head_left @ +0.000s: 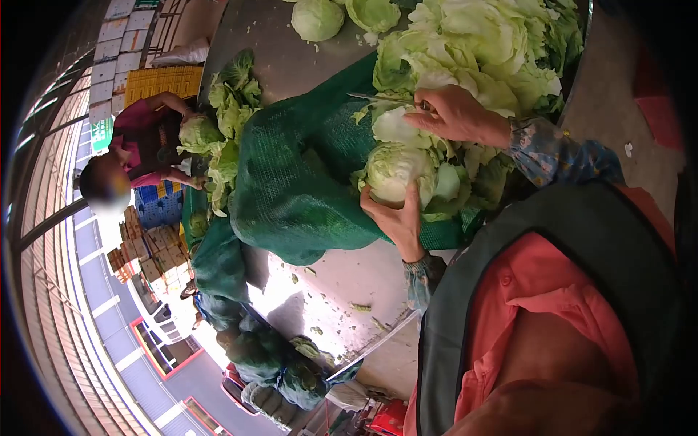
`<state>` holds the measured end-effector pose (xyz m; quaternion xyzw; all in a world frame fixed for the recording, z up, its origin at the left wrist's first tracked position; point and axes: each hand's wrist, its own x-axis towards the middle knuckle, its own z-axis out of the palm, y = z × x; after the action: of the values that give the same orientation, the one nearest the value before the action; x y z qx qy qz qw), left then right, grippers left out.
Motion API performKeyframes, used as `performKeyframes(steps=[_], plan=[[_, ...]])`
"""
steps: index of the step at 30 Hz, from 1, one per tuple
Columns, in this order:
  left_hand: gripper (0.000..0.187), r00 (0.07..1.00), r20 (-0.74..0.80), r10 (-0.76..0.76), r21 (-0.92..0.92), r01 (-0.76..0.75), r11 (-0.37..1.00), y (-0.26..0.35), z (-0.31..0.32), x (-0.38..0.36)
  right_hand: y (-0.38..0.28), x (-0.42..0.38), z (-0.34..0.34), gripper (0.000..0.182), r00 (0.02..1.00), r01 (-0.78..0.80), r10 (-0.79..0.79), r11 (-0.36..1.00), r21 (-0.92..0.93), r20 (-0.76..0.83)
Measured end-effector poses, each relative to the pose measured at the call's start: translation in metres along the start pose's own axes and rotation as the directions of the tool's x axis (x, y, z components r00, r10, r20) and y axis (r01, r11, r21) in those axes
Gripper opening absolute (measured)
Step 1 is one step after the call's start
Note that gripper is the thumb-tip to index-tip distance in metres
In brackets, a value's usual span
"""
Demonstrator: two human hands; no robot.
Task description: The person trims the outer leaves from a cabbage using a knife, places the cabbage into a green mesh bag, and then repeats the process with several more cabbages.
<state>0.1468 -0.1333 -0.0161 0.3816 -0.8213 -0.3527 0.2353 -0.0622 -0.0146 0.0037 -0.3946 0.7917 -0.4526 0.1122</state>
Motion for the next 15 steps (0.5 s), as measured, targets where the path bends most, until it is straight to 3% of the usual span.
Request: performKeyframes(steps=[1, 2, 3, 6, 7, 11, 14, 15], plan=[[0.098, 0.999, -0.035, -0.040, -0.083, 0.037, 0.996, -0.002, 0.001, 0.003, -0.011, -0.001, -0.004, 0.033, 0.996, 0.086, -0.085, 0.996, 0.021, -0.039], [0.095, 0.997, -0.058, -0.052, -0.037, 0.050, 0.998, -0.002, 0.006, 0.003, -0.020, -0.002, -0.004, 0.033, 0.982, 0.171, -0.167, 0.984, 0.041, -0.085], [0.092, 0.995, -0.082, -0.058, 0.006, 0.059, 0.998, 0.005, 0.011, 0.004, -0.025, -0.003, -0.002, 0.038, 0.981, 0.123, -0.143, 0.980, 0.154, 0.128], [0.088, 0.996, -0.091, 0.009, 0.094, 0.000, 0.996, 0.023, 0.018, 0.006, -0.020, -0.010, 0.027, 0.039, 0.946, 0.319, -0.323, 0.931, 0.178, -0.005], [0.087, 0.997, -0.078, 0.027, 0.129, -0.017, 0.991, 0.026, 0.017, 0.008, -0.013, -0.008, 0.031, 0.043, 0.980, 0.132, -0.162, 0.963, 0.236, 0.114], [0.086, 1.000, 0.010, 0.021, 0.138, -0.022, 0.990, 0.026, 0.006, 0.015, 0.020, 0.003, 0.048, 0.039, 0.974, 0.210, -0.222, 0.961, 0.180, 0.047], [0.088, 0.997, 0.072, 0.040, 0.097, -0.047, 0.994, 0.021, -0.001, 0.018, 0.035, 0.009, 0.048, 0.033, 0.961, 0.193, -0.224, 0.963, 0.190, 0.160], [0.089, 0.994, 0.094, 0.051, 0.079, -0.058, 0.995, 0.020, -0.002, 0.019, 0.031, 0.008, 0.047, 0.025, 0.941, 0.309, -0.316, 0.948, 0.076, 0.123]])
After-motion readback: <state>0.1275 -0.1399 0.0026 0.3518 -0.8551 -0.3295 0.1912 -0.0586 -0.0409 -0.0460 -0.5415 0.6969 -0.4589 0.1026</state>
